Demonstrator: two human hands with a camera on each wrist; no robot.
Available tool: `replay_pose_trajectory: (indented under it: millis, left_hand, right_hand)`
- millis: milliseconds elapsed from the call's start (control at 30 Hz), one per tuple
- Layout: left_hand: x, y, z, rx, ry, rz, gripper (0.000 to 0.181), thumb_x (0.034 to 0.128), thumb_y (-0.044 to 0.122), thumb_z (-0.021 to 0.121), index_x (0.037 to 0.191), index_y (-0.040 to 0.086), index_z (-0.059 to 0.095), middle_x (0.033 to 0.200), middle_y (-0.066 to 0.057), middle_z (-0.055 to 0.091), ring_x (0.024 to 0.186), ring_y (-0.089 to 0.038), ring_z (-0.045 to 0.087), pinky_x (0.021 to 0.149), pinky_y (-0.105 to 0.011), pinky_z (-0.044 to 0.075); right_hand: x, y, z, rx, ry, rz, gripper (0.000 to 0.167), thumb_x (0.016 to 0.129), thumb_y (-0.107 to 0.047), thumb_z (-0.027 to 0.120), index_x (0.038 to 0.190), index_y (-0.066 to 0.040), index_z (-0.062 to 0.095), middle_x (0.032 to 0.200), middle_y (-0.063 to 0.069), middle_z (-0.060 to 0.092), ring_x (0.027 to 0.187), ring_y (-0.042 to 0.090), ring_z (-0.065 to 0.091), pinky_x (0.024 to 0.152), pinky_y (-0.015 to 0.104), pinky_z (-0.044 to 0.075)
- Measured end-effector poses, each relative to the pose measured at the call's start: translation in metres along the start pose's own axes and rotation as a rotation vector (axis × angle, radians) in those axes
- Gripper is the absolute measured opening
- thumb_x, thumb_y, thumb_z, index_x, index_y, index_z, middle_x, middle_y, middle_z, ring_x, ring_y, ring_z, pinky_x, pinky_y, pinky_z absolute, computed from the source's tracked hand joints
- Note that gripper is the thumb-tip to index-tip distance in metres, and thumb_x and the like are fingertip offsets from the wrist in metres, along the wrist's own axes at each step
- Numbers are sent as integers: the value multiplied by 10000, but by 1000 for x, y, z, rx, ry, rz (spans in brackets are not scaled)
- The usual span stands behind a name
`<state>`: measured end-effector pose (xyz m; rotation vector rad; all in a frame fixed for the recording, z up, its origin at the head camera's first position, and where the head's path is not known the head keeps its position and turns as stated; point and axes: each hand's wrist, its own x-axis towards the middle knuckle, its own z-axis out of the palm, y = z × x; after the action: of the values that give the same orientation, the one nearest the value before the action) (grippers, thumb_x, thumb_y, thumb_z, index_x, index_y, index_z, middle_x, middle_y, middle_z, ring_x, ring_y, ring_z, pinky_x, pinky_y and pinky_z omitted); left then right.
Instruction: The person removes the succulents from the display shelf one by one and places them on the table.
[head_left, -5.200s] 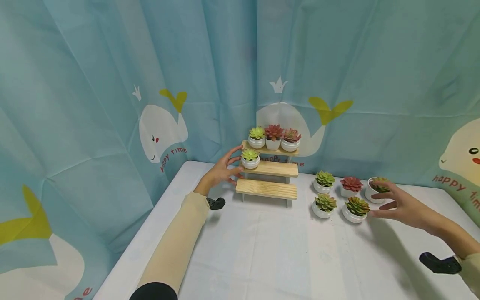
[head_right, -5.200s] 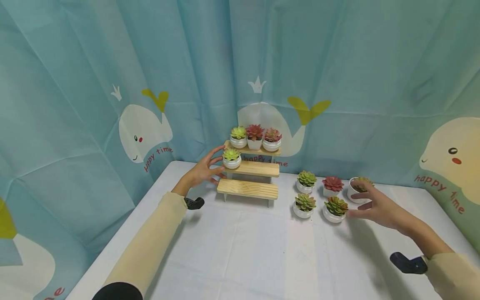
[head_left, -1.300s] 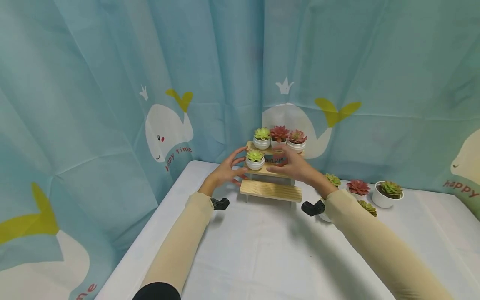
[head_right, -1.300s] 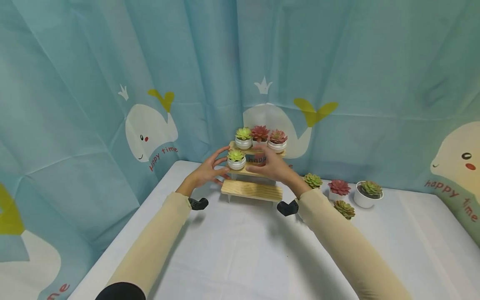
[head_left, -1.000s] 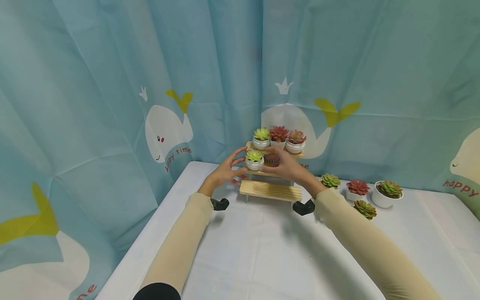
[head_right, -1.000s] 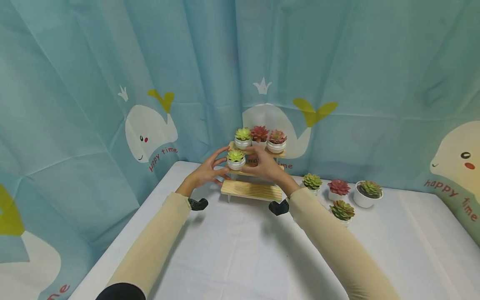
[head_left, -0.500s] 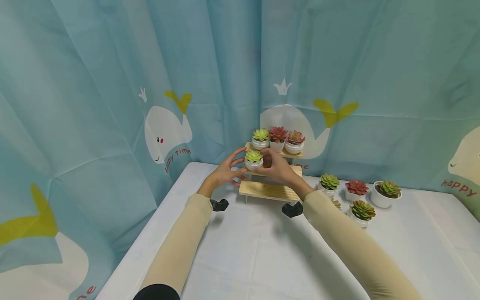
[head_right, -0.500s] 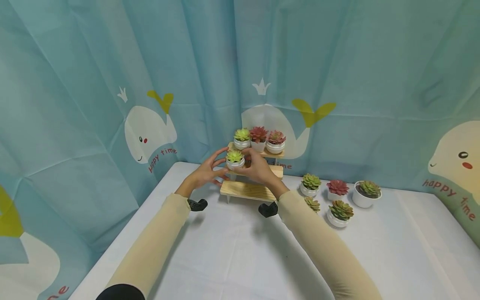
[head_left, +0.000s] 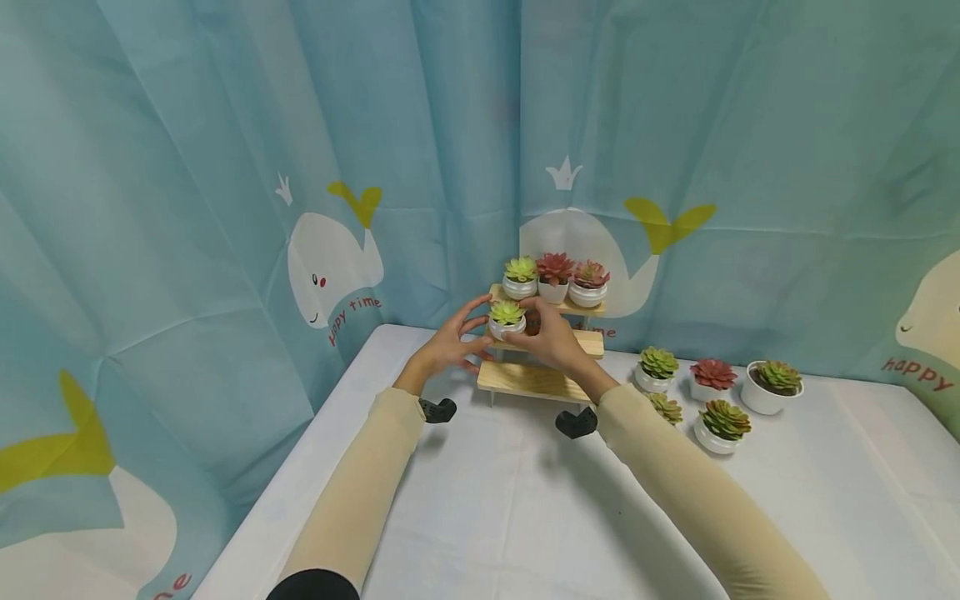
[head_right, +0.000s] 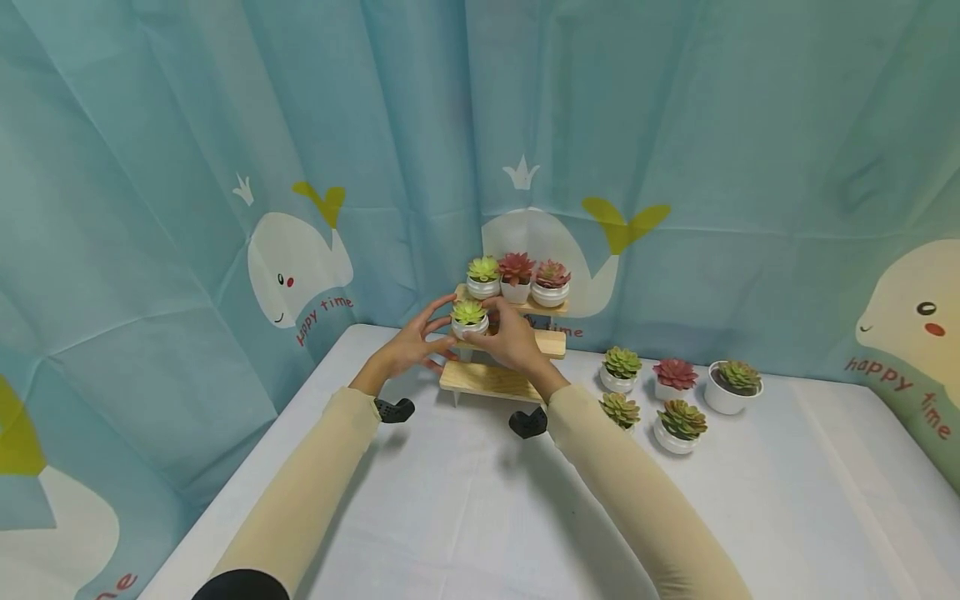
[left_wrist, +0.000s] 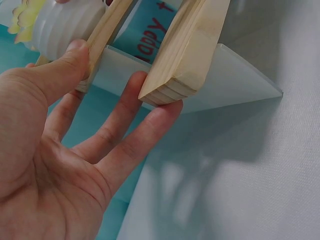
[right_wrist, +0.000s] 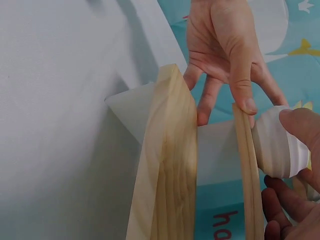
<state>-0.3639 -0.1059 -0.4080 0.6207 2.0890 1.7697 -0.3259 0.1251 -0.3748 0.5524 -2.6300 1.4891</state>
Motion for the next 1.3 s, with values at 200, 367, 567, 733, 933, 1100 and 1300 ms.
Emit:
replay_pose_trajectory:
  millis: [200,367,567,733,933,1100,1300]
  left_hand:
    - [0,0,0,-5,4,-2,765,1035,141,645,1609,456,248,1673,-121,255,918,-344,730,744,-558,599]
    - [0,0,0,-1,1,1,768,1037,143,643,1617,441,236,1677,-142,238,935,-358,729,764,-584,591]
    - [-1,0,1,-1,1,-2,771,1040,139,636,1623,433,226,1678,-147,233,993,-423,711,791,-621,576]
    - [0,-1,0,-1,3,-4,767,1041,142,635,1621,435,229,1677,-144,239,1013,-441,703,797,-626,573]
    - [0,1,1,3,6,-10,773,1039,151,642,1617,451,226,1678,-140,236,994,-392,716,783,-586,587]
    - [-1,3,0,0,12,-16,775,1038,141,640,1613,460,230,1680,-137,230,1001,-394,714,788,-590,586]
    - [-1,3,1,-1,5,-16,774,1037,141,642,1613,458,234,1676,-141,237,1021,-444,699,803,-620,574]
  right_hand:
    - [0,-1,0,-8,5,8,582,961,-208,758,1424,4,474,1266,212,614,1129,350,644,936,497,538]
    - [0,-1,1,-21,9,20,596,958,-215,759,1432,8,475,1236,204,621,1097,335,638,919,479,536]
    - [1,1,2,-17,9,9,616,955,-214,762,1453,22,487,1234,200,639,1089,321,652,920,463,544]
    - [2,1,2,-17,7,14,628,957,-229,762,1463,21,488,1236,202,646,1096,322,657,926,466,545]
    - [2,-1,2,-27,10,32,628,954,-244,764,1461,5,490,1256,201,645,1127,326,653,934,466,546]
    - [3,-1,3,-33,20,43,618,941,-260,779,1438,-10,510,1247,195,661,1134,322,661,922,467,553]
    - [1,-1,3,-49,39,38,594,920,-253,801,1400,-14,543,1202,170,679,1077,296,679,899,452,562]
